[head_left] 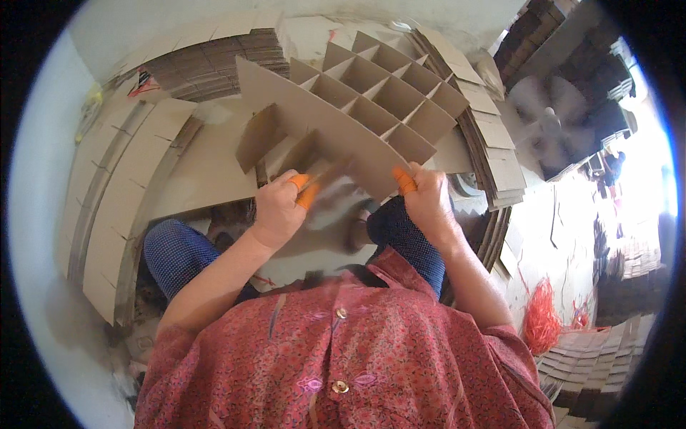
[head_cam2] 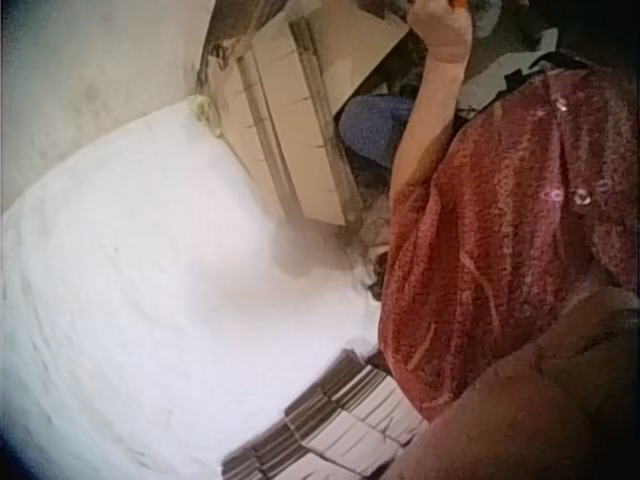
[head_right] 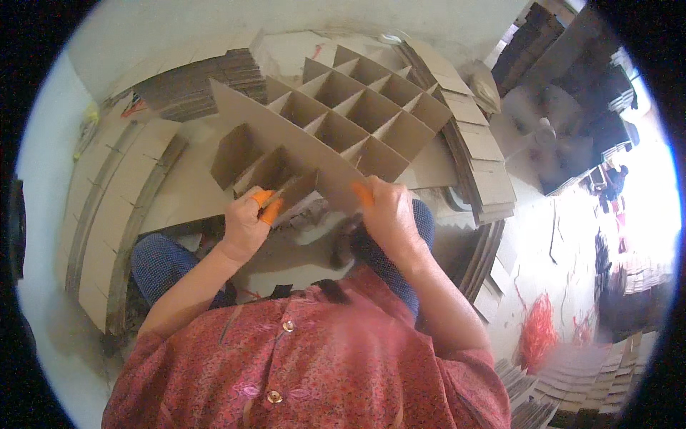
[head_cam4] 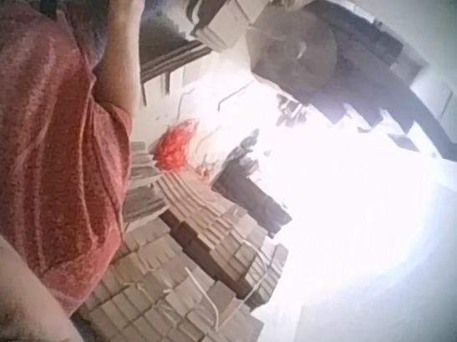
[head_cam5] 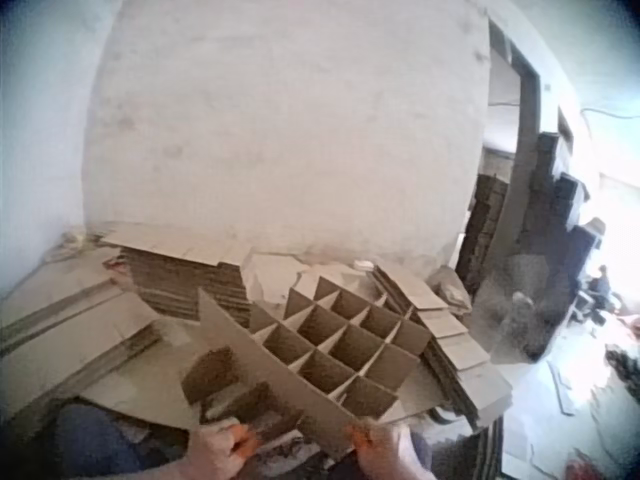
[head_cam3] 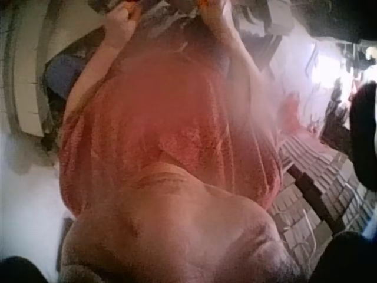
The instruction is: The person sits on the floor and repeatedly folds pre-cut cardboard sheets into compartmentalized dividers. Each piece is folded along scored lines and then placed into a growing stack beside them.
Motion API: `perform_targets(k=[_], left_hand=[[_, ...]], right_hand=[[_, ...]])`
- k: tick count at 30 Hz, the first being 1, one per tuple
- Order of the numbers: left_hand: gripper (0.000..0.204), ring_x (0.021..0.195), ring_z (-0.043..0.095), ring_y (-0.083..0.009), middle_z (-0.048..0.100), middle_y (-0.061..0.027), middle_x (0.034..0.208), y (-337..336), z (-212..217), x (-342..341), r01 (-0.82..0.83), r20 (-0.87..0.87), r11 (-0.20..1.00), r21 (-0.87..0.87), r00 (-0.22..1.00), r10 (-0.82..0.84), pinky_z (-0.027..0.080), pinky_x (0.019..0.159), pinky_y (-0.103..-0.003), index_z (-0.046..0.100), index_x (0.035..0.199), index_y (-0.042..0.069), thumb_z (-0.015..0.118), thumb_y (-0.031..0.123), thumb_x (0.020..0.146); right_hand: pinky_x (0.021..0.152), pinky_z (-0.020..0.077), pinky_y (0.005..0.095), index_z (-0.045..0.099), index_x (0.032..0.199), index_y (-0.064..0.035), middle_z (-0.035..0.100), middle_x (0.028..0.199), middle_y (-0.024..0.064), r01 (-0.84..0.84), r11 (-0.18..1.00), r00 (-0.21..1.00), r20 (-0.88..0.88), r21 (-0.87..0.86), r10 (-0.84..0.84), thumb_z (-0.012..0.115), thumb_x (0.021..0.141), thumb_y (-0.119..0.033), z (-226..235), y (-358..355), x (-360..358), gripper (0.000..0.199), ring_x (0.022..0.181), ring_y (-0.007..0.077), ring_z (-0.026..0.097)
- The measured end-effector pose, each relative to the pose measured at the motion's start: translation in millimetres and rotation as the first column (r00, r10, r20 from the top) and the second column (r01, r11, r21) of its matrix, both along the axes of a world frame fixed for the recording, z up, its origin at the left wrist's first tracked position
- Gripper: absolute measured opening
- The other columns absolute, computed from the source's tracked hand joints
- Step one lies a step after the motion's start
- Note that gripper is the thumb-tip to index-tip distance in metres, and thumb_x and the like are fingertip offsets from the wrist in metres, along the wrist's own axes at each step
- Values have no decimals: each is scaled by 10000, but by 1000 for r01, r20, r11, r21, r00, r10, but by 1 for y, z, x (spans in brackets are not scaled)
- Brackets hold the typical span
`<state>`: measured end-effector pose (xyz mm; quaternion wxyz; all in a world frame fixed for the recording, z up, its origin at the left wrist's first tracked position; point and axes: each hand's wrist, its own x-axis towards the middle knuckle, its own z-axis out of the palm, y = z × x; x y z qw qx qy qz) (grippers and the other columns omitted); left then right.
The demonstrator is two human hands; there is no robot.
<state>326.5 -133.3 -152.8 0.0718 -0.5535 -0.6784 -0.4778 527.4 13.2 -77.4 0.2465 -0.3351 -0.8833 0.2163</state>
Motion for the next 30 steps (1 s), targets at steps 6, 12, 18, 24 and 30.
perform_targets(k=[6,12,18,24,30], left_hand=[[237,572,536,-260,568,-92,751,-1,11,2,148,-3,987,57,989,-148,446,525,-326,664,952,27,736,186,793],[459,772,507,-134,563,-61,928,-20,4,-38,-91,315,949,301,949,-9,426,671,-252,573,1191,47,747,247,816],[334,769,602,-340,618,-194,919,-9,-38,-36,-226,209,964,-139,945,251,465,660,-397,612,1046,-4,742,179,799],[179,637,576,-360,583,-183,756,-5,-43,-54,-184,162,978,-93,967,198,451,585,-405,627,847,-19,696,144,821],[221,801,611,-235,628,-103,872,-6,-36,-41,-26,206,999,22,978,21,487,733,-328,650,1050,21,654,165,881]], right_hand=[[633,476,455,648,918,7,601,774,270,17,995,998,-55,-100,-23,607,885,-177,-52,15,18,192,748,448,596],[720,515,404,426,1374,-126,645,951,237,-112,980,989,-80,164,127,647,841,-116,-3,6,7,576,797,373,639],[725,525,458,376,1421,-192,655,959,192,-341,933,932,173,118,319,575,783,-44,5,13,-3,684,838,399,634],[624,513,465,371,1409,-111,645,830,191,-445,882,873,297,158,387,553,800,-57,28,9,-6,638,734,375,639],[569,510,457,348,1403,-70,639,753,157,-467,848,859,356,250,368,567,774,-58,-10,10,-7,666,640,361,635]])
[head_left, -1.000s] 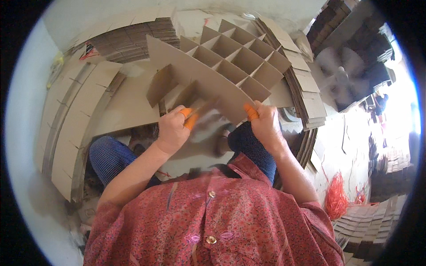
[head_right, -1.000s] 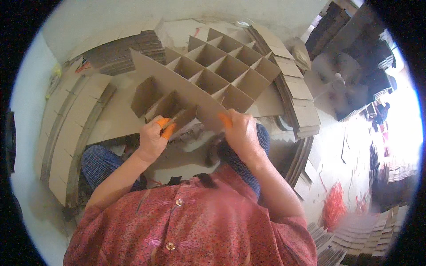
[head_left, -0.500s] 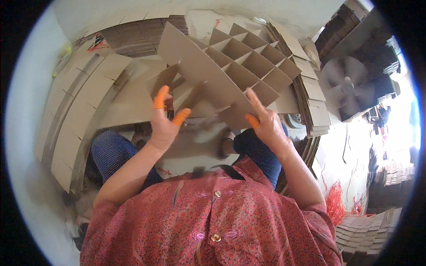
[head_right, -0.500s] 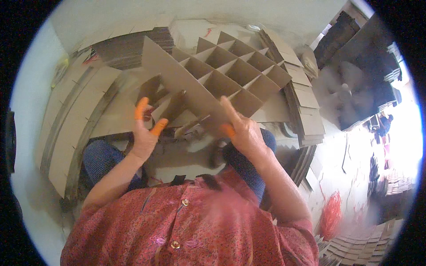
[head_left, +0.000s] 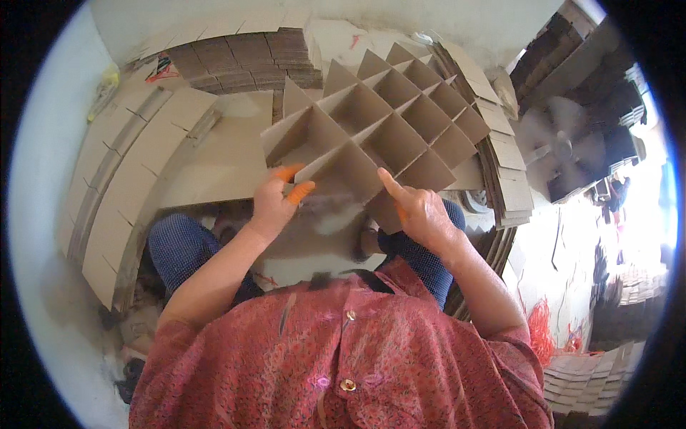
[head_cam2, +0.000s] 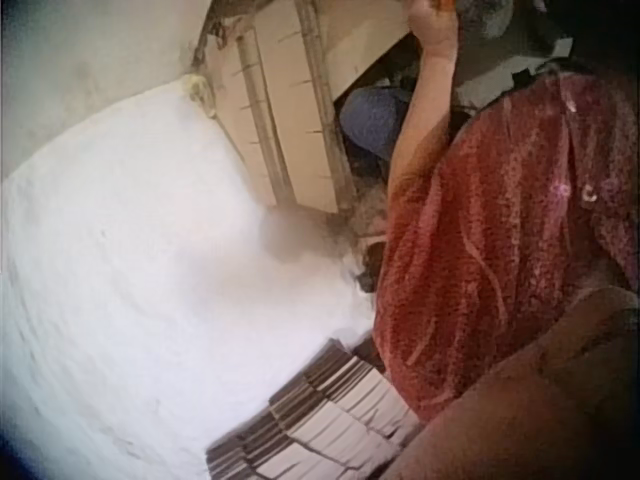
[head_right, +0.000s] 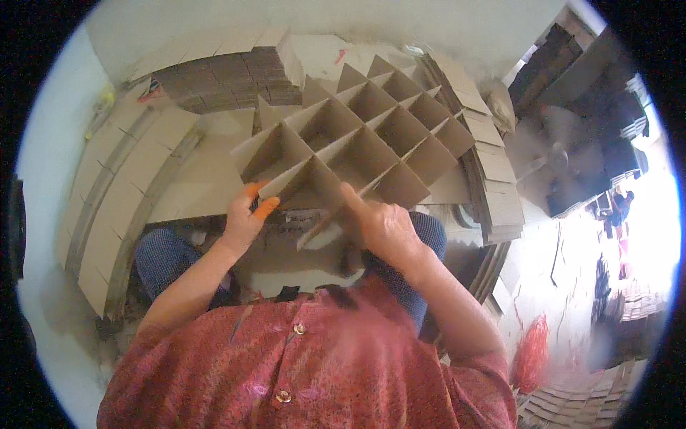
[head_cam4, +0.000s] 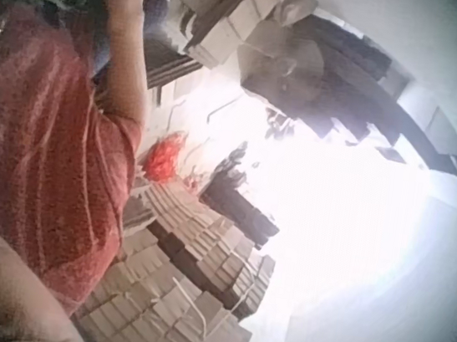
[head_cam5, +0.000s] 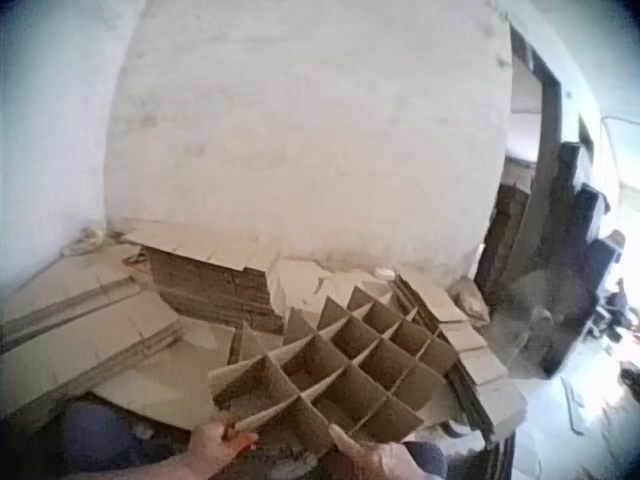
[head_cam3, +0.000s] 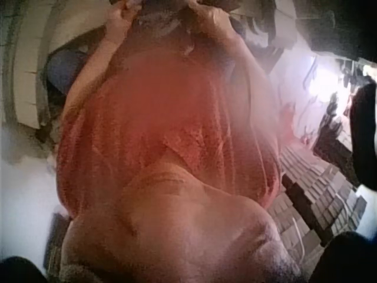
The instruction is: The person sits on the floor and repeatedly folds pre-cut cardboard sheets into compartmentalized dividers. Each piece is folded along scored lines and then placed into a growing stack beside them.
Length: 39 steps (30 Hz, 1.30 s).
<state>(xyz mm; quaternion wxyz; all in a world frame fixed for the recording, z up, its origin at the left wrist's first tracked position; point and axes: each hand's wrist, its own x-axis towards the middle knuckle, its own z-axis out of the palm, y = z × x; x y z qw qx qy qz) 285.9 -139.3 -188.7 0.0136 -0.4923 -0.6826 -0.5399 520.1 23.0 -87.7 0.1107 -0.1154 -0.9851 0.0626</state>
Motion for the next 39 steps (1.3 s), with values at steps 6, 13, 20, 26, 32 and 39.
perform_targets(k=[6,13,20,26,32,39], left_hand=[[404,1116,535,-228,569,-121,1210,-13,13,-33,-257,147,942,215,962,229,393,989,-351,503,1287,15,601,176,930],[419,1245,461,-243,517,-167,1307,6,34,17,114,503,992,-53,861,-72,355,1039,-343,464,1326,-29,520,172,963],[618,1305,398,-346,397,-187,1426,47,21,100,593,144,755,-279,803,-578,287,1105,-412,335,1423,30,602,234,905],[477,1230,447,-374,504,-187,1306,43,-19,56,330,-223,873,-359,878,-423,372,1026,-445,518,1279,47,652,189,844],[351,1099,500,-378,549,-154,1224,44,-40,0,-69,-366,971,-231,930,-21,405,950,-456,592,1134,15,659,160,822],[379,1104,470,-339,518,-110,1236,51,-35,7,-114,-381,947,-299,924,-9,366,974,-438,602,1120,8,685,178,792]], right_hand=[[801,512,418,510,1300,-47,618,1090,209,171,976,851,-479,-136,-216,707,814,-182,12,19,4,541,987,383,605],[853,482,468,538,1213,-17,608,1105,278,477,702,827,-2,-529,-562,610,847,-527,-2,76,-1,632,1024,406,604],[882,464,386,501,1255,50,616,1120,249,350,679,843,-100,-645,-529,678,812,-268,-39,37,-21,573,1067,324,585],[859,468,327,514,1246,60,643,1083,192,281,593,813,-142,-754,-565,590,775,-9,34,51,22,482,994,172,572],[967,437,403,418,1346,-6,516,1257,290,511,835,722,-424,-205,-546,572,744,58,113,111,49,625,1140,352,555],[935,429,522,377,1362,-113,445,1299,245,762,586,643,-209,276,-737,600,823,-71,40,247,84,585,1167,431,474]])
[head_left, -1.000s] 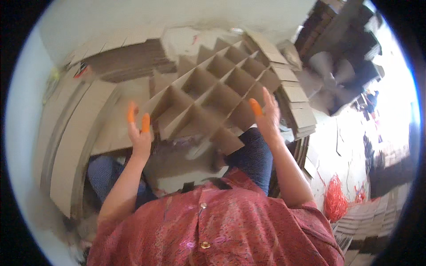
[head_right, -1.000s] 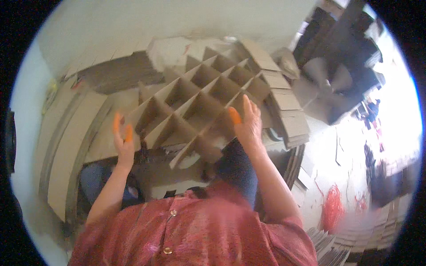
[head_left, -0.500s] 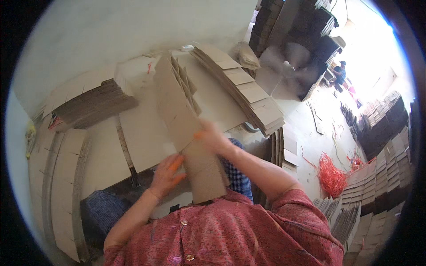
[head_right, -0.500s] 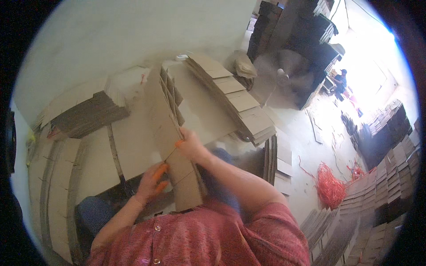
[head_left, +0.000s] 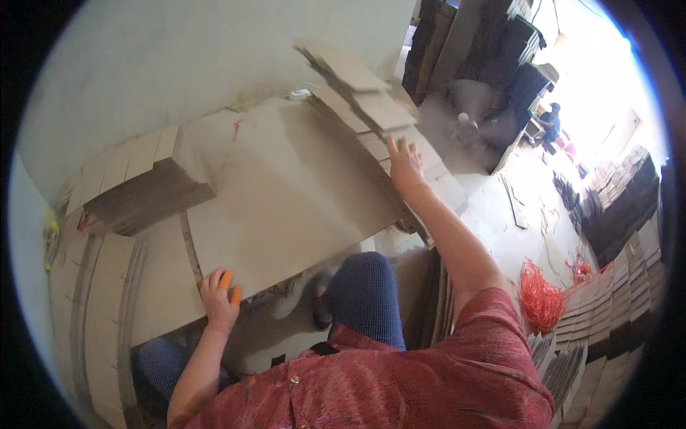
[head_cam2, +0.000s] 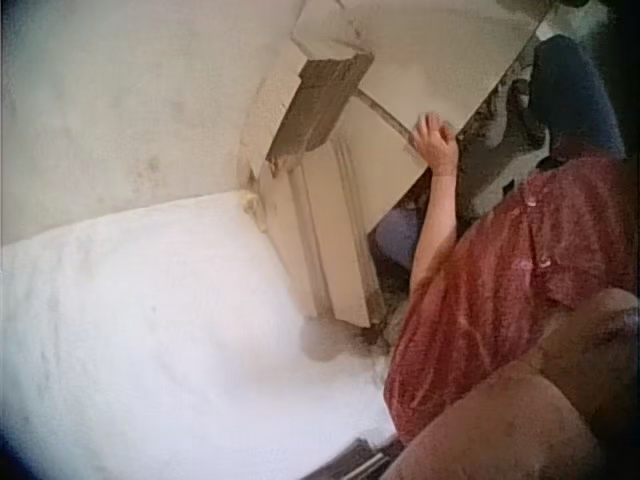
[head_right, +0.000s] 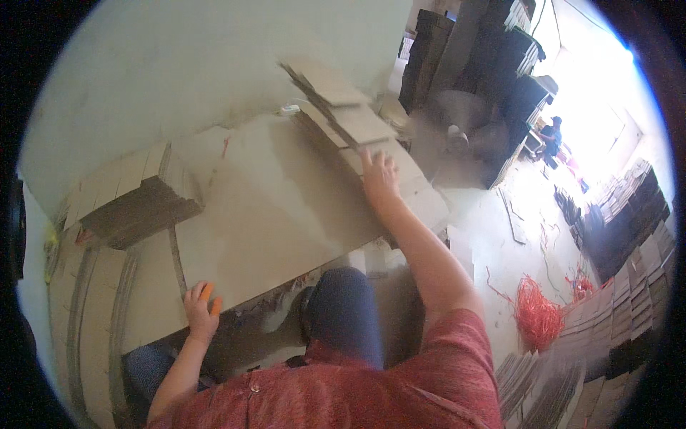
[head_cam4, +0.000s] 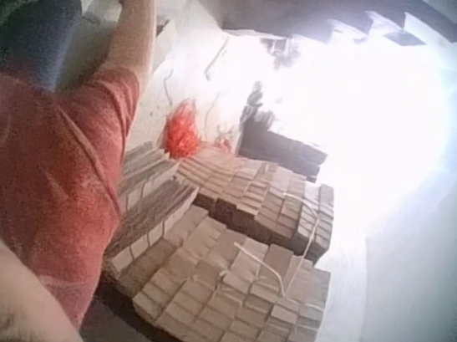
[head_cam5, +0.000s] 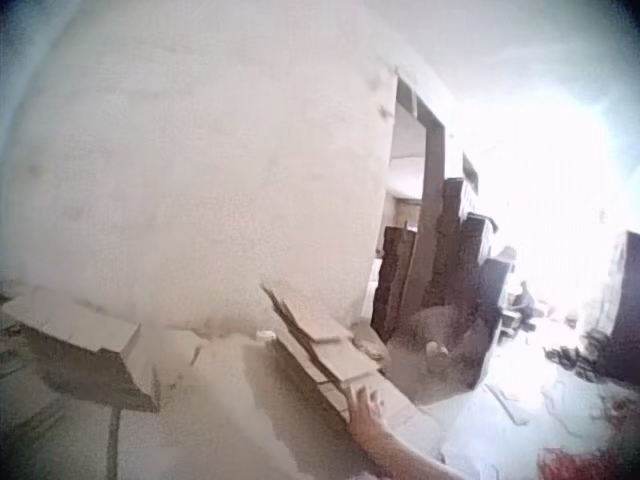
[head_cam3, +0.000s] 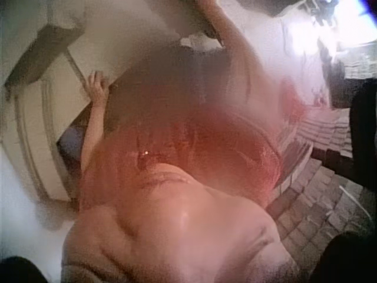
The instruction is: The person sits on the floor and repeatedly folds pre-cut cardboard sheets into compartmentalized dividers. Each piece is folded along scored lines and then placed into a growing stack beside them.
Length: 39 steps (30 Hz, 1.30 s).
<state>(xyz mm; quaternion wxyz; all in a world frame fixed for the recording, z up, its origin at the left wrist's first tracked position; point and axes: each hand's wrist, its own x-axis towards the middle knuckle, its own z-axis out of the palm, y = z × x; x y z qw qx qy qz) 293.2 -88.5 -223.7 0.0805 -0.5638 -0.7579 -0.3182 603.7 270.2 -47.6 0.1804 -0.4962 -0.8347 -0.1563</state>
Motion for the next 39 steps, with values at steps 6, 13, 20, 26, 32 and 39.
perform_targets(k=[6,13,20,26,32,39], left_hand=[[392,1116,459,-345,514,-122,1247,1,0,0,16,-37,1000,-3,999,-16,363,977,-444,597,1132,-17,674,177,800],[383,1112,465,-347,519,-128,1242,-2,1,4,-6,-52,1000,-8,999,5,366,977,-451,587,1132,-13,662,174,807],[363,1104,472,-344,524,-130,1227,3,-2,7,6,-41,1000,-1,999,-6,371,968,-442,583,1123,-24,651,148,811],[294,1059,531,-343,586,-190,1135,-6,1,14,26,147,997,66,989,-36,408,948,-432,592,1124,-56,574,144,910],[522,1041,601,-274,638,-192,1112,-25,11,85,494,586,843,212,626,-514,438,940,-360,592,1144,-81,481,399,972],[823,950,620,-209,660,-164,1039,-31,-8,81,581,853,808,99,368,-369,483,819,-306,586,1178,-83,252,636,955]], right_hand=[[901,425,590,406,1332,-130,471,1263,221,198,926,977,147,-321,-158,471,910,-141,-94,38,27,427,1148,407,493],[957,319,682,396,1371,-128,380,1399,216,152,986,968,214,-74,-133,495,895,-177,-94,23,34,489,1291,414,362],[1042,320,561,532,1255,-41,408,1390,222,-440,896,869,-277,-54,410,609,803,-164,-121,-106,2,475,1300,407,361],[649,491,467,590,964,-10,638,855,184,-841,386,541,-631,-379,557,593,832,-148,-174,-253,-79,191,753,368,622],[625,498,451,634,825,-13,641,755,202,-893,84,398,-688,-442,608,624,770,-153,-193,-292,-97,151,715,383,629],[631,497,432,635,774,13,649,770,196,-891,87,372,-606,-446,703,644,735,-113,-201,-301,-107,132,724,362,631]])
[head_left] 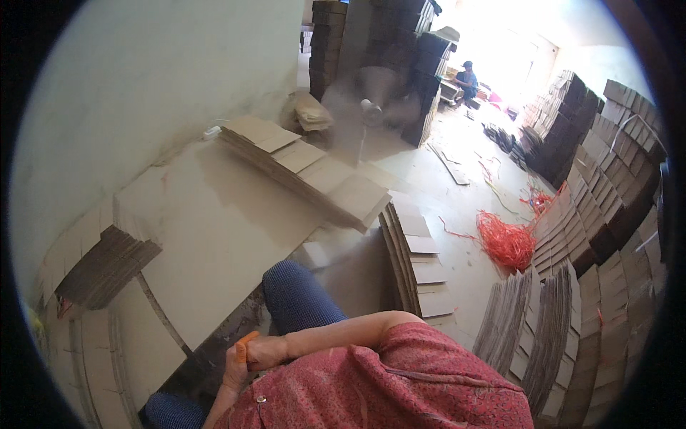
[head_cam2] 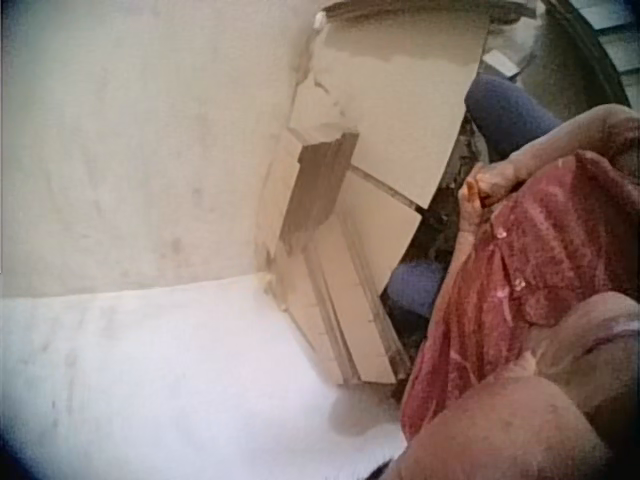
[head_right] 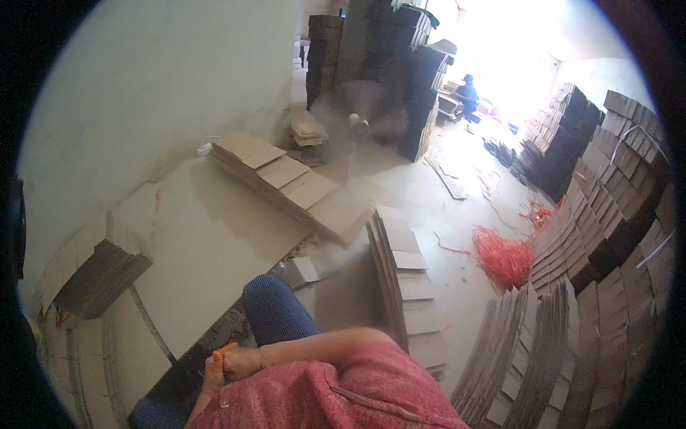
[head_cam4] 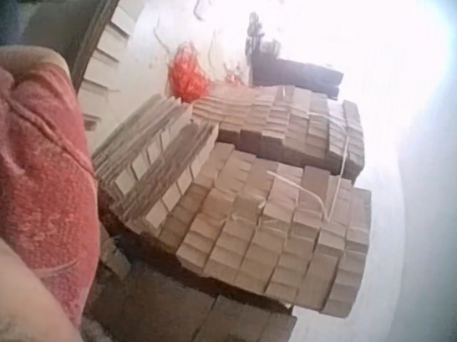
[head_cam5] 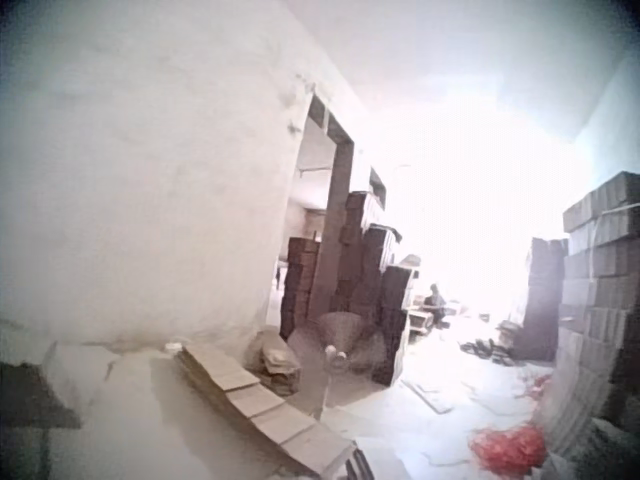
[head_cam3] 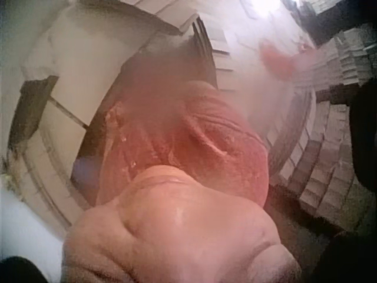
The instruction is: The person sits on the floor and repeatedly folds pre-cut cardboard sheets into compartmentalized dividers. Each piece is folded along scored lines and then placed into a growing stack beside them.
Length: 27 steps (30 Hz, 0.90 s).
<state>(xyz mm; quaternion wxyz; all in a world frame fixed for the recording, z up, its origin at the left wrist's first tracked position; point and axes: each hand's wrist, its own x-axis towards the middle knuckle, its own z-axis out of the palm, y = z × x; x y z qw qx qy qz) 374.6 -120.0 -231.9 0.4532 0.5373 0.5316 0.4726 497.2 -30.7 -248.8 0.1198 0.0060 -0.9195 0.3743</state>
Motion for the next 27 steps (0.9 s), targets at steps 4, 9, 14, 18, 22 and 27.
perform_targets(k=[4,9,14,18,22,27], left_hand=[[788,825,623,-173,664,-98,922,-2,-9,4,-35,89,999,-23,995,37,499,733,-302,629,1073,-67,275,628,958],[657,699,563,-123,615,-19,790,1,-29,-5,-136,37,990,33,990,135,463,608,-295,631,857,-9,306,546,988],[454,773,530,-122,617,-59,788,2,-19,3,-203,-7,979,4,979,203,458,698,-327,604,922,-32,404,369,1000],[275,782,603,-153,690,-130,892,6,21,-17,-87,-274,985,148,953,125,489,728,-312,641,1062,-20,524,204,956],[176,735,664,-307,681,-155,816,11,66,-78,-322,-462,913,252,788,406,521,678,-353,679,969,37,626,151,845],[330,1077,567,-291,580,-120,1218,54,154,-191,-294,-587,636,714,245,772,491,865,-391,602,1144,58,652,135,826]], right_hand=[[699,489,446,623,806,21,636,840,204,-35,995,999,-14,-90,34,641,723,-82,13,-3,2,133,827,364,620],[803,463,452,592,953,7,600,963,200,-53,982,998,-46,-180,45,629,742,-50,31,-7,-4,221,957,369,582],[820,470,407,594,984,-4,610,990,163,-129,944,986,-138,-304,90,626,769,-23,11,3,-8,219,948,347,583],[706,503,428,635,908,-1,645,864,187,100,992,995,-18,-77,-101,655,821,-142,6,11,6,167,786,380,614],[671,503,454,654,894,-6,654,881,198,88,996,992,96,-6,-87,600,881,-221,52,9,-1,223,763,396,622],[693,507,442,664,937,-4,660,918,194,71,996,995,74,-50,-67,594,891,-251,61,14,-8,261,811,377,634]])
